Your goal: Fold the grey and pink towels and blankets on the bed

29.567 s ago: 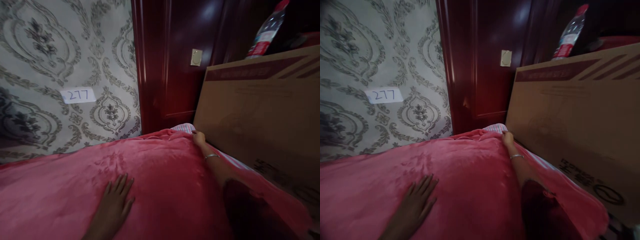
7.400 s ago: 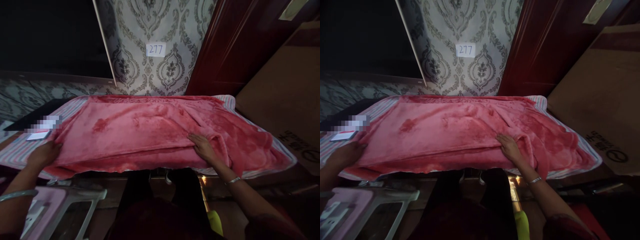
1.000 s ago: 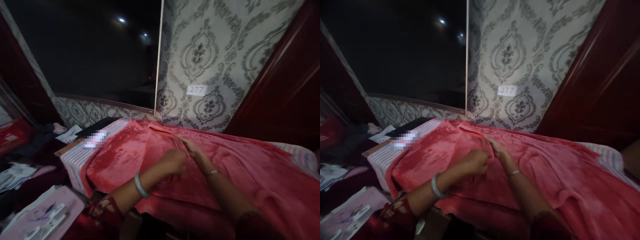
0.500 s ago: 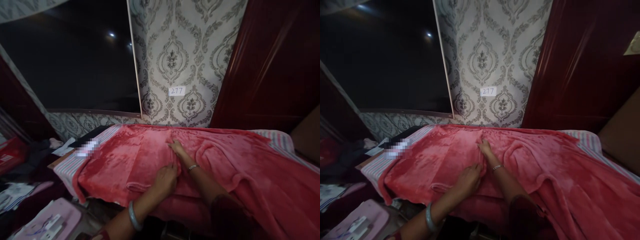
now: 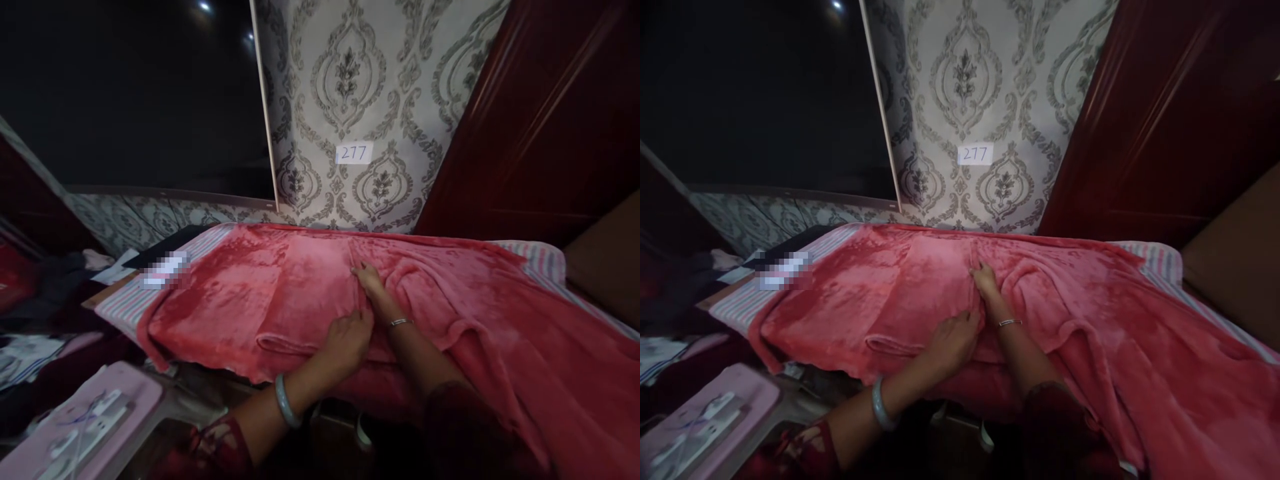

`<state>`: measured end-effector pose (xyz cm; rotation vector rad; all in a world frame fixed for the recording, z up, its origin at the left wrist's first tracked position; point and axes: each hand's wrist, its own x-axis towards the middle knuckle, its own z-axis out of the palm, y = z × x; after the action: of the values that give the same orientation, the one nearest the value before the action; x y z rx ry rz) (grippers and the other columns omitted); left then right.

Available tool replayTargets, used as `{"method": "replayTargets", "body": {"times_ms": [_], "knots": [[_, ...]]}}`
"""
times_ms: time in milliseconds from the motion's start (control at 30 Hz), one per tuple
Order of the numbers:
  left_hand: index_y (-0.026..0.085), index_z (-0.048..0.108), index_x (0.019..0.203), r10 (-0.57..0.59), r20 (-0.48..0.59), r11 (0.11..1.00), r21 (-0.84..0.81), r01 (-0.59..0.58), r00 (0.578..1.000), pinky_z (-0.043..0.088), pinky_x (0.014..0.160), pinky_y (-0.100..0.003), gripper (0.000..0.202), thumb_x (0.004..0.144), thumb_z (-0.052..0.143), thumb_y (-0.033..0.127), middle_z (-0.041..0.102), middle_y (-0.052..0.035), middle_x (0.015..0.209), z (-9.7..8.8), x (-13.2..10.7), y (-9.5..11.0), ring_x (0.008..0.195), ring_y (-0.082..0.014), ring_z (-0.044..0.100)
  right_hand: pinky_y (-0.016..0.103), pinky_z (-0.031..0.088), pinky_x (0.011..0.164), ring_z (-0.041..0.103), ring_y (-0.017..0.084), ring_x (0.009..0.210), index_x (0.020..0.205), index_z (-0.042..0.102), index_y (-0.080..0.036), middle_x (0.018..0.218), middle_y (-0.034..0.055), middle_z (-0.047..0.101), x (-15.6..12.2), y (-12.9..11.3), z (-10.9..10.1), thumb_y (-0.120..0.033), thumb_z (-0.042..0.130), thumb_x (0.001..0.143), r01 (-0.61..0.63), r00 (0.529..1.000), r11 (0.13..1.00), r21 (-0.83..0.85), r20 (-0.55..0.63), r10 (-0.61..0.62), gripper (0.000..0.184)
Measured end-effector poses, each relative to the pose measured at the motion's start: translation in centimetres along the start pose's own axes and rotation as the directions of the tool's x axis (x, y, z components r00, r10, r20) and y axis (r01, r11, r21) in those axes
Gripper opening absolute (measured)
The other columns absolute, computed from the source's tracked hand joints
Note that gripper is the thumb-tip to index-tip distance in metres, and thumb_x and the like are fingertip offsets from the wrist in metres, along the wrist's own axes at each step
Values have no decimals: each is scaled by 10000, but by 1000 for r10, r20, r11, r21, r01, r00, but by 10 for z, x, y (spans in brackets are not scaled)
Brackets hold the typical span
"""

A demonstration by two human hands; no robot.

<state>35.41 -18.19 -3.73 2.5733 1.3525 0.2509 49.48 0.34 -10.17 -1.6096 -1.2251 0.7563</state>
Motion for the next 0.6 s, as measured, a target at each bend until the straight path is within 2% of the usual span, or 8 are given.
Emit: {"method": "replayTargets", "body": {"times_ms": [167,233,267,333,367,433,500,600], "knots": [[146,585,1242,174,16,975,-142,-170,985,541,866,-391,351,903,578,238,680,-134,1154,0,-5,5,1008,-270,674,349,495,1029,642,253,1191,1325,629,-129,1301,137,673,-4,-3,-9,-184,637,782,10,1000,996,-85,-1,-10,546],[180,633,1188,199,-64,951,-226,-209,978,540,883,-383,291,918,570,271,700,-109,1113,-9,-11,-11,1000,-250,672,353,487,1043,628,259,1211,1340,617,-130,1324,141,658,-7,-3,-15,-165,627,785,28,1000,991,-133,17,-26,556],[187,652,1154,164,-139,948,-252,-195,977,536,901,-388,260,935,531,259,706,-105,1097,-15,-15,-25,1002,-242,668,361,480,1053,622,268,1216,1349,611,-132,1328,145,655,-7,-4,-19,-157,626,784,35,999,988,-151,22,-32,566],[176,677,1088,13,-326,957,-271,-106,945,514,963,-431,258,935,475,227,710,-119,1080,-28,-27,-63,1038,-254,650,387,459,1077,607,292,1228,1372,595,-135,1327,161,647,-4,-10,-23,-152,623,791,90,996,969,-229,32,-85,582],[163,678,1084,-99,-413,961,-275,-20,905,496,999,-470,267,915,482,229,703,-137,1098,-34,-34,-85,1074,-275,637,400,444,1092,594,303,1242,1388,582,-128,1333,173,638,0,-14,-24,-156,616,805,154,988,938,-309,53,-144,584],[140,669,1106,-326,-519,925,-348,152,790,463,1048,-535,323,830,558,266,678,-172,1169,-38,-51,-128,1141,-318,610,413,406,1129,548,307,1294,1425,549,-117,1376,187,601,11,-26,-21,-168,581,846,318,948,813,-488,146,-283,582],[141,648,1143,-542,-451,791,-559,249,709,513,993,-529,430,779,613,369,679,-172,1177,-33,-69,-163,1092,-317,645,403,374,1158,504,290,1344,1453,519,-106,1432,187,557,27,-39,-13,-156,545,870,444,895,675,-589,257,-364,585],[141,636,1175,-689,-170,491,-825,281,704,570,901,-484,669,684,701,590,730,-143,1038,-19,-89,-192,990,-317,701,362,342,1178,452,251,1396,1472,499,-115,1504,169,497,54,-54,5,-115,538,858,512,859,624,-591,341,-382,616]]}}
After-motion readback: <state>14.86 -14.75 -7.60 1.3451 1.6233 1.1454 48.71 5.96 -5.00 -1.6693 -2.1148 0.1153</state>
